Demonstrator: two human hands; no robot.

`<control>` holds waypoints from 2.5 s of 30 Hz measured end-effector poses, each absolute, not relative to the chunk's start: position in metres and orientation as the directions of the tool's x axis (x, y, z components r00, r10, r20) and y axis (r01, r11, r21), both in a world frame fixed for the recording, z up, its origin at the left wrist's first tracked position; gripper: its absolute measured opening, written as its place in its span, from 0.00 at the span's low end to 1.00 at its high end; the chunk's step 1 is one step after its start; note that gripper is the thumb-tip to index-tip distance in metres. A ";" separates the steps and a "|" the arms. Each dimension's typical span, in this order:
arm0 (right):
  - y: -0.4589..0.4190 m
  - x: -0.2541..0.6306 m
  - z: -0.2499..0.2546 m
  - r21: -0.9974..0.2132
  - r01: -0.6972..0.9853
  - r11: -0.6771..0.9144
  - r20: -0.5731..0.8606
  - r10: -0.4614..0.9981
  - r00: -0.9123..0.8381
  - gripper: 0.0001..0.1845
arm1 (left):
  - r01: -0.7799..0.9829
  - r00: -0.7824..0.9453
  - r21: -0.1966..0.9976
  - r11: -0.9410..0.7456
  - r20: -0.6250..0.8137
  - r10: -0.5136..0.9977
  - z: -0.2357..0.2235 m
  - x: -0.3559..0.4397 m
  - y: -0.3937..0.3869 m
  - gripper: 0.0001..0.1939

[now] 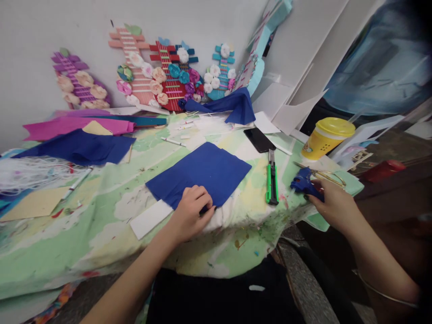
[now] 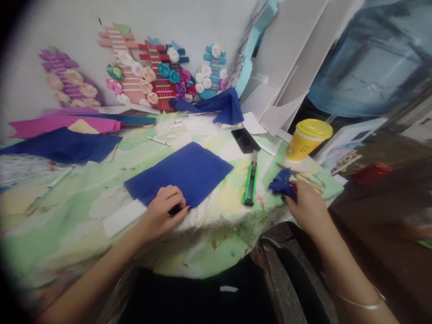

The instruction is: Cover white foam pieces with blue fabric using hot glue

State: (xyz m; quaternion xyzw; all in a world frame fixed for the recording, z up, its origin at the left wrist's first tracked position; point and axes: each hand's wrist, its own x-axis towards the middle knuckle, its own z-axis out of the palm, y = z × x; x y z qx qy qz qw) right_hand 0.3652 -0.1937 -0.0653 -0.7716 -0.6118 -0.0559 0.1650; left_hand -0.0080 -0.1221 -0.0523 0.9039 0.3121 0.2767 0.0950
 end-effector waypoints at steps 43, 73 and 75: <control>-0.123 0.122 -0.034 -0.381 0.671 0.636 0.178 0.763 -0.622 0.05 | 0.623 0.568 0.322 -0.713 0.441 0.695 -0.063 -0.101 -0.134 0.19; -0.116 0.122 -0.042 -0.302 0.716 0.630 0.249 0.777 -0.578 0.04 | 0.655 0.579 0.299 -0.694 0.392 0.715 -0.042 -0.080 -0.109 0.17; -0.113 0.126 -0.042 -0.382 0.683 0.622 0.280 0.783 -0.556 0.05 | 0.686 0.576 0.248 -0.684 0.390 0.719 -0.043 -0.076 -0.110 0.19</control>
